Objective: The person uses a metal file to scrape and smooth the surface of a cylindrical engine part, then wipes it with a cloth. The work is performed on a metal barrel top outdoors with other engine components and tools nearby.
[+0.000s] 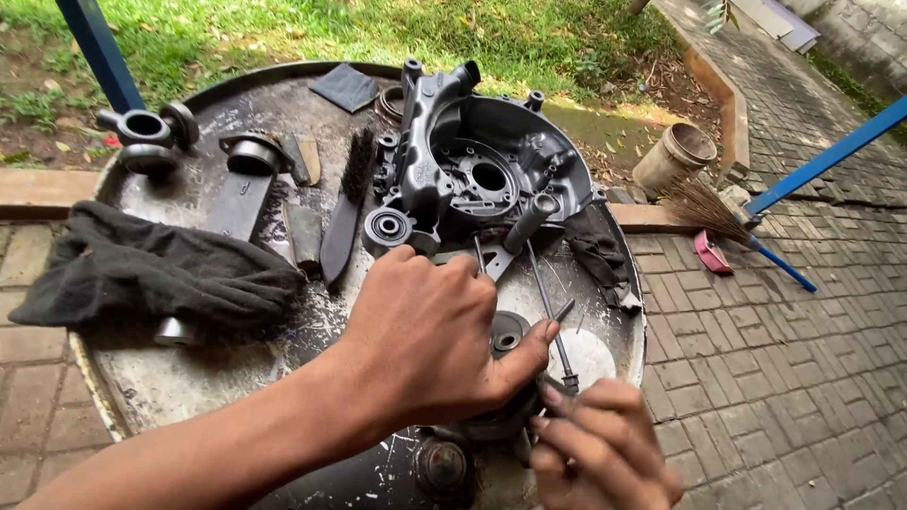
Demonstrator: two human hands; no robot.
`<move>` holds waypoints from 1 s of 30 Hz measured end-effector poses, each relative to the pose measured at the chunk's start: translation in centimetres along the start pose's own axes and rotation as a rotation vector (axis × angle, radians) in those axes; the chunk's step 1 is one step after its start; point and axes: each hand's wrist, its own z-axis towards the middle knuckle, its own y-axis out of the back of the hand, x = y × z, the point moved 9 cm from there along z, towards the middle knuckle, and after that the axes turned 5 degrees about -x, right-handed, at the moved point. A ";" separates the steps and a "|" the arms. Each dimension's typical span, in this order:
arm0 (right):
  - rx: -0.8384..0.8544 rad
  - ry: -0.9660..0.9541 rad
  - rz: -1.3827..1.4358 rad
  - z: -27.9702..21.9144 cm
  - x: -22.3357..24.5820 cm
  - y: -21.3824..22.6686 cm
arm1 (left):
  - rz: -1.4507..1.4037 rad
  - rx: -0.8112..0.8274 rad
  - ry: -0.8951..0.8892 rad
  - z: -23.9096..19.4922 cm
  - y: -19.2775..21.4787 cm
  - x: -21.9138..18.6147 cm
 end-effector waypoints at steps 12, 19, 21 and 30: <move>0.321 0.131 0.164 -4.6 -0.9 -1.1 | 0.002 0.124 0.052 0.2 -0.5 1.1; 0.268 0.179 0.168 -1.8 -0.4 -0.4 | -0.011 0.147 0.042 0.5 -0.8 1.3; 0.257 0.095 0.314 -1.1 -0.5 -0.4 | -0.011 0.106 0.019 0.6 -0.8 1.1; 0.128 -0.099 0.082 -0.9 -0.9 0.3 | 0.004 0.121 0.021 0.5 -1.4 1.3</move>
